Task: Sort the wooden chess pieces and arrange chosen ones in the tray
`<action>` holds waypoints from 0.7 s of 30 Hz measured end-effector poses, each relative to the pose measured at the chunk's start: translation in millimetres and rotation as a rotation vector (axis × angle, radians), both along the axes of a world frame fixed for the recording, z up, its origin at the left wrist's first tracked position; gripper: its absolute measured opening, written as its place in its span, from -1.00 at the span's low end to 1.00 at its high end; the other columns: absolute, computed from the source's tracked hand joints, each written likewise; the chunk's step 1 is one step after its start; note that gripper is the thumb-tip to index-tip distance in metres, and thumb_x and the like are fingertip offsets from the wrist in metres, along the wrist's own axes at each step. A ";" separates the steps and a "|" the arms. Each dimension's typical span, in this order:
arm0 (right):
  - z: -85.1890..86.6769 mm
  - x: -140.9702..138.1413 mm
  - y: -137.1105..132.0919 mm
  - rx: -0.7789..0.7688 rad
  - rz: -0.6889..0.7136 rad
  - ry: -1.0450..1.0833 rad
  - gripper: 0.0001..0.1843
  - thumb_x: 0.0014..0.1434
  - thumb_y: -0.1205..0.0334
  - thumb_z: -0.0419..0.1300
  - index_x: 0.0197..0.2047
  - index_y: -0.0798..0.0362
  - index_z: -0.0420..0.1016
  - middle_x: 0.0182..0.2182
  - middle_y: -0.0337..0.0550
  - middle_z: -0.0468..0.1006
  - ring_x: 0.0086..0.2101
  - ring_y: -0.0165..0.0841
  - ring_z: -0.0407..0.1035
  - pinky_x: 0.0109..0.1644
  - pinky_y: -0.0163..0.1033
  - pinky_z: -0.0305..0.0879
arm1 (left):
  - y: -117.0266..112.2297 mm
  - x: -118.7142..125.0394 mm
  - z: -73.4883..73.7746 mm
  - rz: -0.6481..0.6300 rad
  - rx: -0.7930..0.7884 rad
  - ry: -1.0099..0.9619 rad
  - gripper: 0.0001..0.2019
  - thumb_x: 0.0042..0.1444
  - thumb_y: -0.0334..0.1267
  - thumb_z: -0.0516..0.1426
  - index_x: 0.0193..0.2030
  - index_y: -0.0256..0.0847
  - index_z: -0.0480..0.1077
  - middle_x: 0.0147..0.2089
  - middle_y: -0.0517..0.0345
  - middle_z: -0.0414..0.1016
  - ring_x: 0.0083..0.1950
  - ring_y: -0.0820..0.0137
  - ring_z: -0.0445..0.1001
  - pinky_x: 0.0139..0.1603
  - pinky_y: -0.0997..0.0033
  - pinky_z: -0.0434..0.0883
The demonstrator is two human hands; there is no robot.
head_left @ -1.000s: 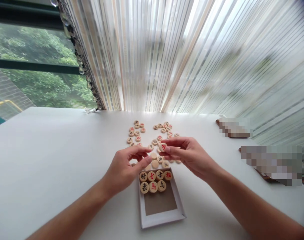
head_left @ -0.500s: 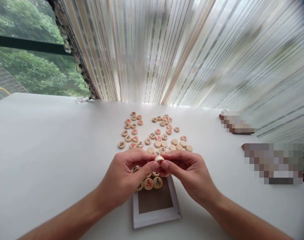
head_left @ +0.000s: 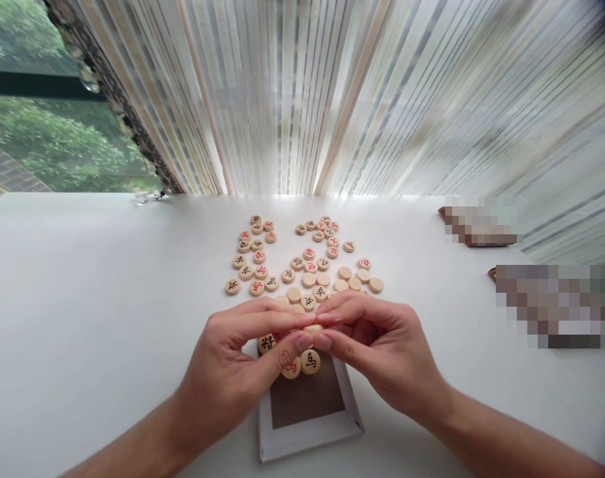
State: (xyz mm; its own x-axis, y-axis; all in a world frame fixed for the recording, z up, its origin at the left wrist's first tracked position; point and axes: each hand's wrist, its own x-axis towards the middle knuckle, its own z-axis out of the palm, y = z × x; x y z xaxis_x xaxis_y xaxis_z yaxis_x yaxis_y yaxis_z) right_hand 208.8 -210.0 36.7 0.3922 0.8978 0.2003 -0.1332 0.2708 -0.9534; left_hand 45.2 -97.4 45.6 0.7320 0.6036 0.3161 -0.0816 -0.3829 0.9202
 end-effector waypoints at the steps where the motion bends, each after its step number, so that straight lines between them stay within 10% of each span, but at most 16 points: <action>1: 0.0 0.1 0.0 -0.001 -0.001 -0.002 -0.78 0.03 0.41 0.57 -0.28 -0.09 0.78 -0.28 -0.14 0.72 -0.25 -0.34 0.61 -0.21 -0.34 0.61 | -0.6 0.0 0.2 -0.003 0.002 -0.001 -0.78 0.23 -0.35 0.35 -0.06 0.08 0.73 -0.17 0.16 0.74 -0.19 0.34 0.68 -0.16 0.42 0.61; 13: -0.5 3.3 1.4 -0.076 0.104 0.190 -0.91 0.12 0.32 0.54 -0.30 -0.06 0.77 -0.32 -0.17 0.73 -0.30 -0.41 0.60 -0.23 -0.40 0.57 | -1.9 -2.8 3.1 -0.017 0.011 0.018 -0.80 0.28 -0.32 0.29 -0.05 0.01 0.72 -0.19 0.11 0.74 -0.24 0.31 0.66 -0.18 0.37 0.63; 21: -0.6 6.4 0.4 -0.213 0.209 0.343 -0.81 0.16 0.19 0.53 -0.12 -0.03 0.79 -0.31 -0.11 0.78 -0.36 -0.39 0.68 -0.17 -0.38 0.65 | -3.4 -0.1 -1.6 -0.104 -0.451 -0.010 -0.78 0.25 -0.25 0.33 0.03 -0.06 0.69 -0.12 0.09 0.78 -0.18 0.23 0.76 -0.07 0.30 0.72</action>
State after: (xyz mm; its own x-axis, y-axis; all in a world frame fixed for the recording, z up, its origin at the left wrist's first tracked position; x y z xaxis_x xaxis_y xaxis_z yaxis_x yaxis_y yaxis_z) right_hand 215.2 -209.6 36.1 0.2092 0.9720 -0.1071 -0.4819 0.0071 -0.8762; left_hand 45.1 -100.8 44.0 0.7939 0.6063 0.0464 -0.1084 0.0661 0.9919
